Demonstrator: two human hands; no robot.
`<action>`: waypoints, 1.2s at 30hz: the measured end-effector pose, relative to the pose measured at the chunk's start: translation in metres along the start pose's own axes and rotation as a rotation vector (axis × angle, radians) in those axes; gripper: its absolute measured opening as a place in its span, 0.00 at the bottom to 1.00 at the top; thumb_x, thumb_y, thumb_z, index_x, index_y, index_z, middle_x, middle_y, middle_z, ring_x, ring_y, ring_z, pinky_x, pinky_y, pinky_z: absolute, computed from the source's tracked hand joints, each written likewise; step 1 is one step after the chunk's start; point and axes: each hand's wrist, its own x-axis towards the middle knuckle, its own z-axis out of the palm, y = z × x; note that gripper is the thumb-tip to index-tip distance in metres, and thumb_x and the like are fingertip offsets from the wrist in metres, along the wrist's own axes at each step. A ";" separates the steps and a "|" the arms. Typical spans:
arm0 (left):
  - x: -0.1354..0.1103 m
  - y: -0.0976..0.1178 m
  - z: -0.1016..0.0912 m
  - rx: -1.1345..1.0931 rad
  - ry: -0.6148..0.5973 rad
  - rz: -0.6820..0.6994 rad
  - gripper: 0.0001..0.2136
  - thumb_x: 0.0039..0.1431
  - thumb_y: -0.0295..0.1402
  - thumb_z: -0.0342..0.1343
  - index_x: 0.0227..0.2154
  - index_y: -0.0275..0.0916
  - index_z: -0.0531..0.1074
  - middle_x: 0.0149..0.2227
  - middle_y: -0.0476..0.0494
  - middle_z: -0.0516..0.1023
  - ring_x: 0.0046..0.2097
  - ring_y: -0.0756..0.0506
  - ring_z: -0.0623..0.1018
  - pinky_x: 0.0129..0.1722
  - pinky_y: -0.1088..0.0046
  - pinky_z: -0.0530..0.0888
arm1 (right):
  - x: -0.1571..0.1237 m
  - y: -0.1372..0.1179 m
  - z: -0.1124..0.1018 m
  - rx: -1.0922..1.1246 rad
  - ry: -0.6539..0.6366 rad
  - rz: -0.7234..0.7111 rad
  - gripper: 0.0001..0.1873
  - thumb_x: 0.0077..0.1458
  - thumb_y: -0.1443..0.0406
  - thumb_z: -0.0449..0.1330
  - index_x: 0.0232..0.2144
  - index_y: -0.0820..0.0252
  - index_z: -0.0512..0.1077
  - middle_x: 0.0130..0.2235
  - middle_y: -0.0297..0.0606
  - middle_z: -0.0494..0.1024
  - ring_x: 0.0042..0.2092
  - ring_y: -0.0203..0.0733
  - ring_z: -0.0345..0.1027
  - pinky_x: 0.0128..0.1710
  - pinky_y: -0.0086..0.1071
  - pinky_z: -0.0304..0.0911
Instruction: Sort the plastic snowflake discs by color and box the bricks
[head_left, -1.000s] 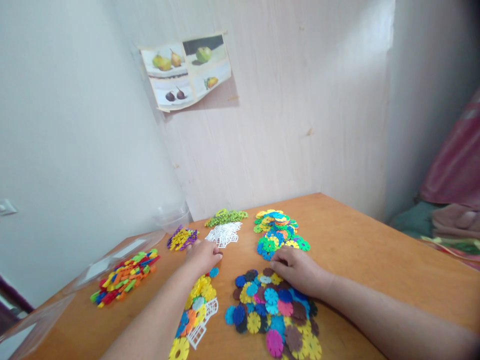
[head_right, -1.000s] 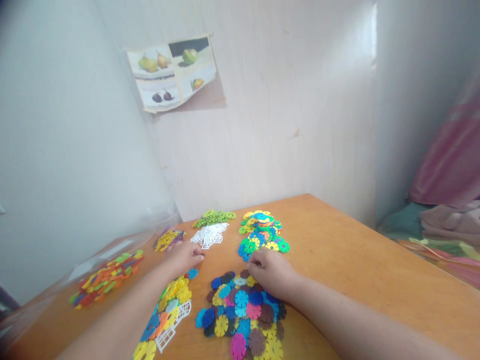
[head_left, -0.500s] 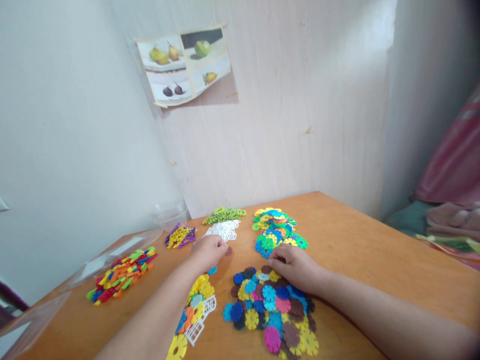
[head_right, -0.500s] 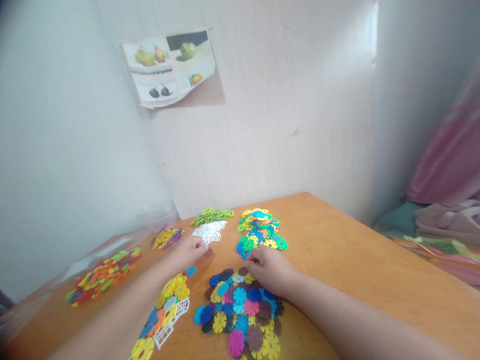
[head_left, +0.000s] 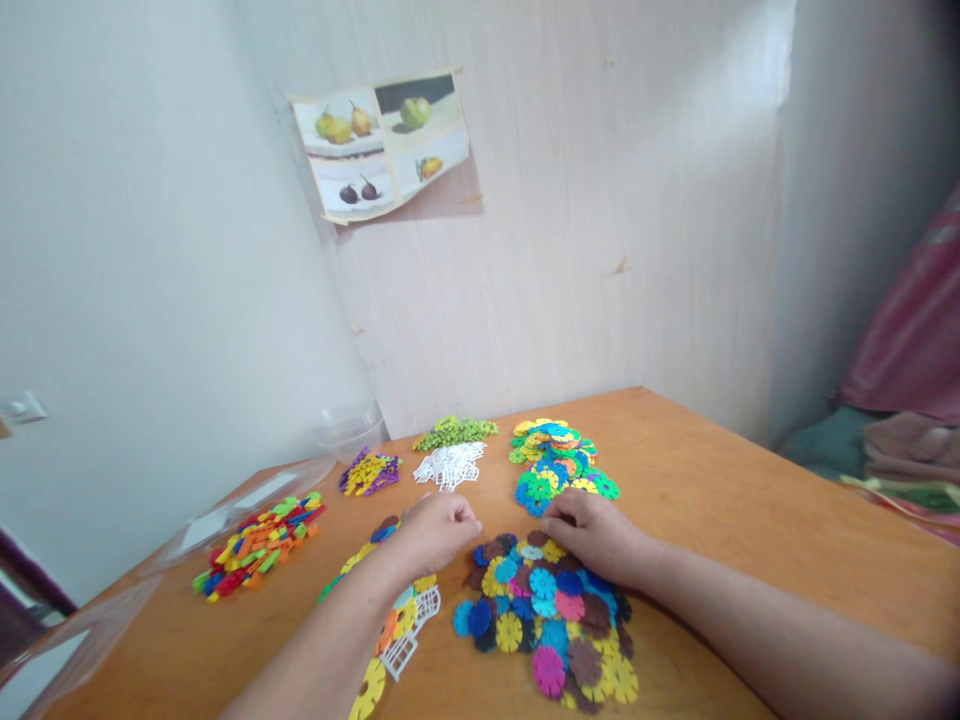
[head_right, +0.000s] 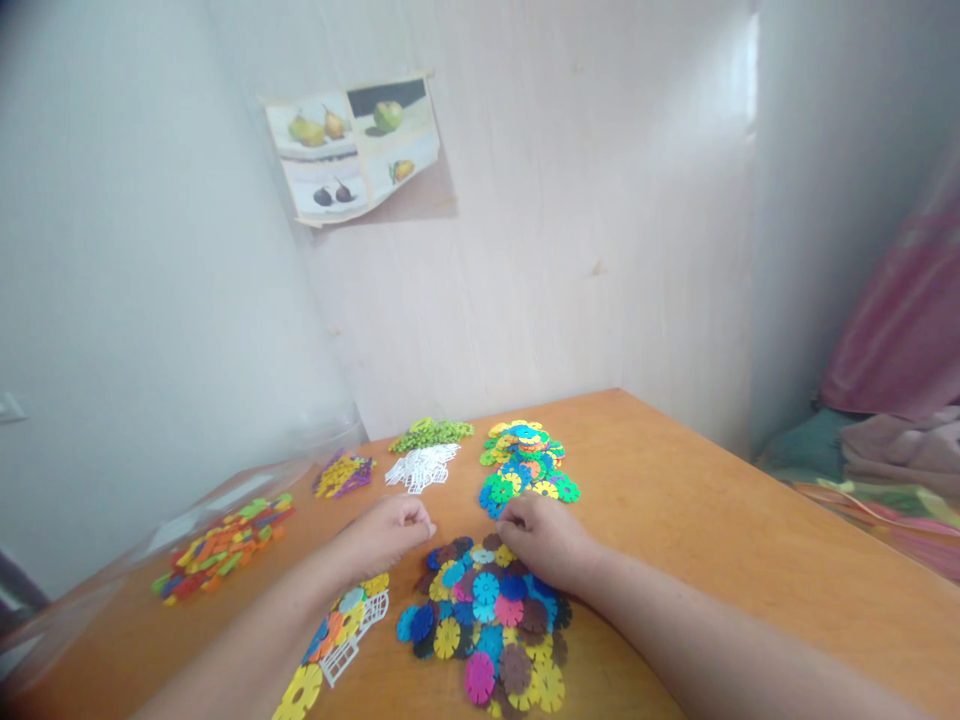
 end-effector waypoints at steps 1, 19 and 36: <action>-0.002 -0.002 -0.004 -0.030 0.013 0.009 0.12 0.46 0.43 0.58 0.19 0.39 0.70 0.20 0.53 0.68 0.26 0.50 0.66 0.25 0.76 0.58 | 0.000 0.000 0.000 0.004 0.003 -0.003 0.11 0.57 0.63 0.54 0.27 0.60 0.74 0.33 0.37 0.78 0.36 0.40 0.69 0.34 0.29 0.57; -0.061 -0.153 -0.074 -0.514 0.817 -0.294 0.24 0.48 0.57 0.56 0.22 0.38 0.72 0.27 0.43 0.78 0.35 0.42 0.76 0.38 0.68 0.71 | -0.003 0.022 0.009 -0.085 0.168 -0.086 0.20 0.62 0.55 0.48 0.22 0.57 0.63 0.27 0.35 0.69 0.32 0.40 0.64 0.34 0.33 0.58; -0.041 -0.185 -0.050 -0.285 0.584 -0.263 0.24 0.59 0.54 0.46 0.21 0.40 0.68 0.23 0.47 0.75 0.28 0.46 0.74 0.29 0.72 0.63 | 0.002 0.011 0.001 -0.199 0.052 0.057 0.16 0.58 0.55 0.52 0.27 0.57 0.72 0.30 0.37 0.75 0.34 0.43 0.66 0.35 0.34 0.61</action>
